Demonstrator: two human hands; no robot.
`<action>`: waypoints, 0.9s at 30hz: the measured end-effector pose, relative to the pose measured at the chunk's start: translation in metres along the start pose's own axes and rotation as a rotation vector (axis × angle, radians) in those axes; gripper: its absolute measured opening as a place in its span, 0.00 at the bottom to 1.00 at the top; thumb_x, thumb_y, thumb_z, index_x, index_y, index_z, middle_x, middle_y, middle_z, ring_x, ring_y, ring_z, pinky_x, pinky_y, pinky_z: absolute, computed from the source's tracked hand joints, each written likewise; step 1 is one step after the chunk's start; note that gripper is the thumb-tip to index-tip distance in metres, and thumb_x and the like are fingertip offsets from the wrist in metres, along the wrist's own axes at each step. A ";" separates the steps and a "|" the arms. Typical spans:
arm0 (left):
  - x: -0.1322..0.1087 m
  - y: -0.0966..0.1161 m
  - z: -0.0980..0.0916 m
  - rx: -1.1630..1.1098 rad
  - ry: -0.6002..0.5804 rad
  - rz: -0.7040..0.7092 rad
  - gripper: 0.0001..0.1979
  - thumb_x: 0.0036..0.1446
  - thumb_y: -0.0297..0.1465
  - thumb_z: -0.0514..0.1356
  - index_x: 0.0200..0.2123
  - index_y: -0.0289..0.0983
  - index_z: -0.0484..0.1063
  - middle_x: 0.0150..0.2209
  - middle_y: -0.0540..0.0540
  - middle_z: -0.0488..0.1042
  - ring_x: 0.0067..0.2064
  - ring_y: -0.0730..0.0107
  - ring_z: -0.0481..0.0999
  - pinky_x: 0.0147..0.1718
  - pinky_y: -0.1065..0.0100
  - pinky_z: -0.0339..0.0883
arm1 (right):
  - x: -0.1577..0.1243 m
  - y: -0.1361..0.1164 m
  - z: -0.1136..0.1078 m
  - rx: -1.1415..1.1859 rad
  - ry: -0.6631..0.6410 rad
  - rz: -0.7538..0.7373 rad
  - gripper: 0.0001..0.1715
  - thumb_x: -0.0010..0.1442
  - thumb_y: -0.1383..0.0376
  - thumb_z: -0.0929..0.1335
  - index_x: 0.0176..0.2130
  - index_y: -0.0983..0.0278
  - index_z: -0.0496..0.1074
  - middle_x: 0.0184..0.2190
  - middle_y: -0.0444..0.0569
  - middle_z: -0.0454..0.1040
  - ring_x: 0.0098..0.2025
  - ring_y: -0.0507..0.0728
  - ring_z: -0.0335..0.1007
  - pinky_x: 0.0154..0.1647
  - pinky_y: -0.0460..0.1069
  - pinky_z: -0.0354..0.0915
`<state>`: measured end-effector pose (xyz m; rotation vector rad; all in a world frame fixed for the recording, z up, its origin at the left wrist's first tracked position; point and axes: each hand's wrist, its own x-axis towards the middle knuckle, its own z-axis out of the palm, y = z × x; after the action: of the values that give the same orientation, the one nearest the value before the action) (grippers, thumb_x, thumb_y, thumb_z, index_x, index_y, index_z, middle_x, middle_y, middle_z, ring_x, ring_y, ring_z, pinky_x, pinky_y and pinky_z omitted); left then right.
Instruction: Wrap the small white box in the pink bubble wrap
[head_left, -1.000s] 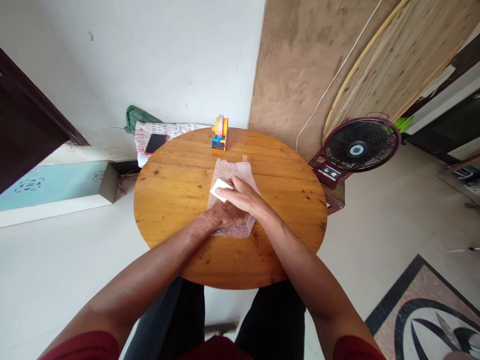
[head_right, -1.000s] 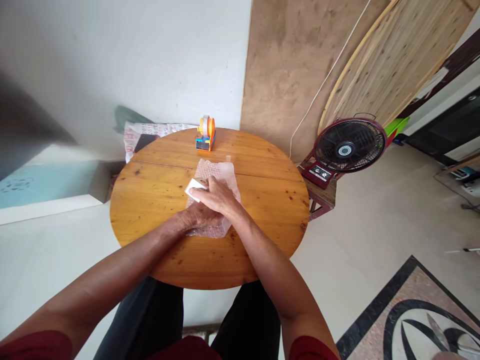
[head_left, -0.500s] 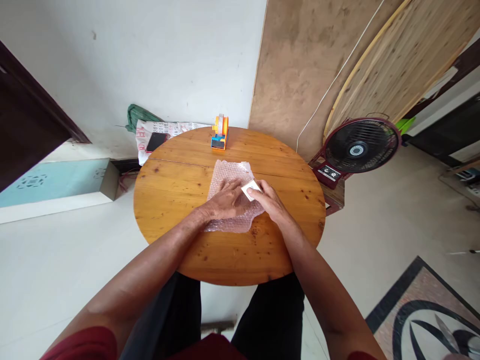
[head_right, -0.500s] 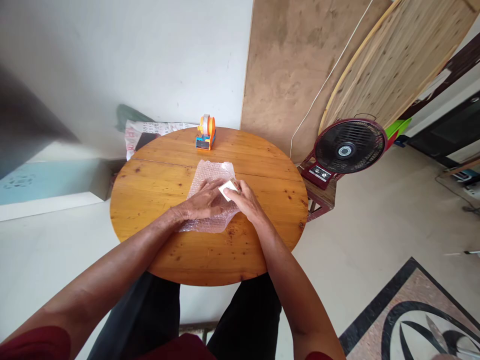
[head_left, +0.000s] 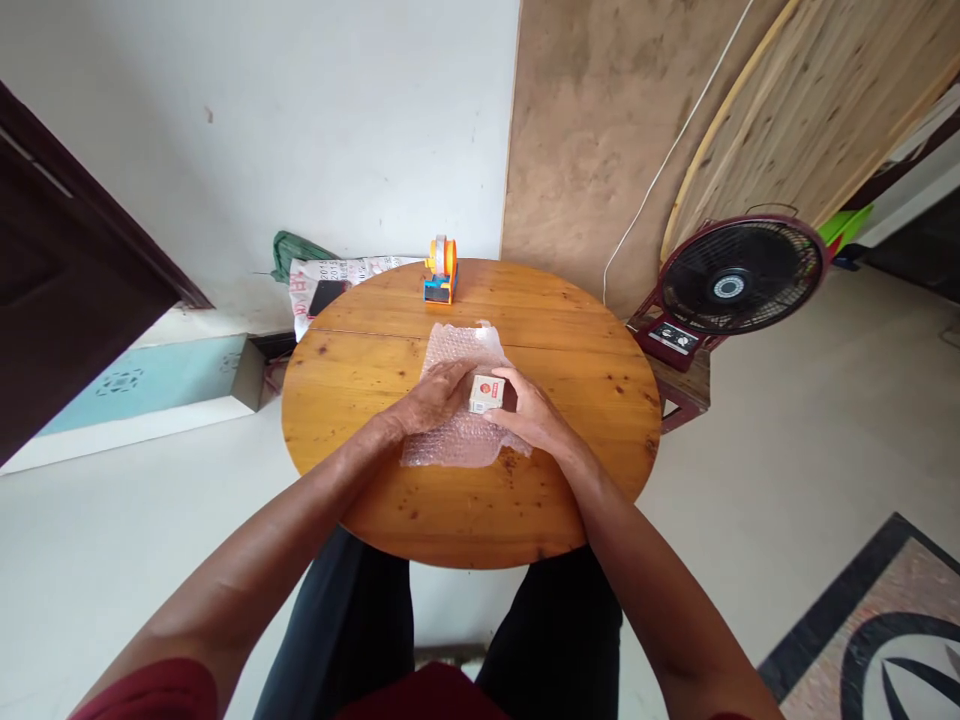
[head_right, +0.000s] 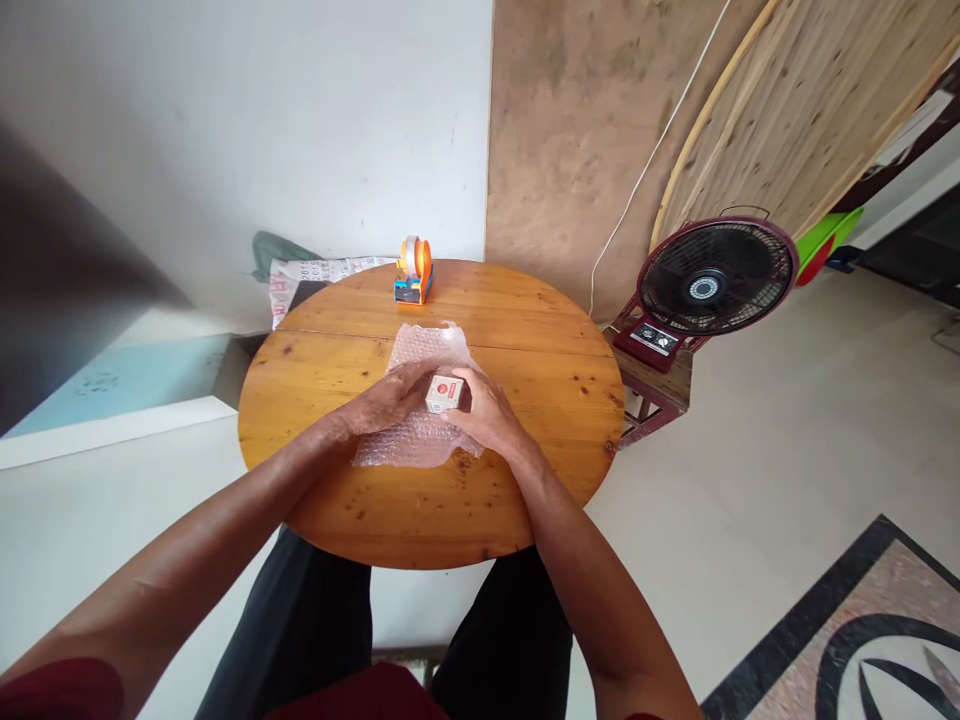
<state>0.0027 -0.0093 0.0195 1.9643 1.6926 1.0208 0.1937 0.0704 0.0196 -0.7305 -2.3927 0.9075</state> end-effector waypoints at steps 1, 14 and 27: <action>-0.003 -0.004 0.002 0.007 0.008 0.011 0.22 0.59 0.28 0.53 0.57 0.34 0.67 0.56 0.38 0.71 0.59 0.55 0.69 0.60 0.51 0.59 | 0.000 0.002 -0.001 -0.001 -0.013 0.009 0.29 0.49 0.65 0.72 0.52 0.60 0.68 0.48 0.49 0.74 0.48 0.59 0.70 0.51 0.55 0.64; -0.009 -0.013 0.000 0.027 -0.035 -0.009 0.28 0.55 0.24 0.52 0.60 0.31 0.62 0.58 0.35 0.67 0.61 0.51 0.65 0.62 0.50 0.57 | 0.001 0.008 -0.013 0.181 -0.128 0.098 0.30 0.51 0.62 0.72 0.53 0.60 0.69 0.46 0.46 0.76 0.47 0.59 0.72 0.50 0.54 0.65; -0.008 -0.020 0.000 -0.300 0.014 -0.096 0.20 0.58 0.26 0.53 0.54 0.36 0.70 0.54 0.42 0.74 0.56 0.60 0.72 0.59 0.56 0.63 | -0.002 0.003 -0.017 0.555 -0.137 0.172 0.31 0.53 0.62 0.73 0.55 0.60 0.66 0.51 0.49 0.75 0.53 0.59 0.71 0.57 0.56 0.63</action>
<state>-0.0116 -0.0130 0.0040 1.6741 1.5219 1.1777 0.2058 0.0790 0.0287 -0.6707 -2.0472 1.6470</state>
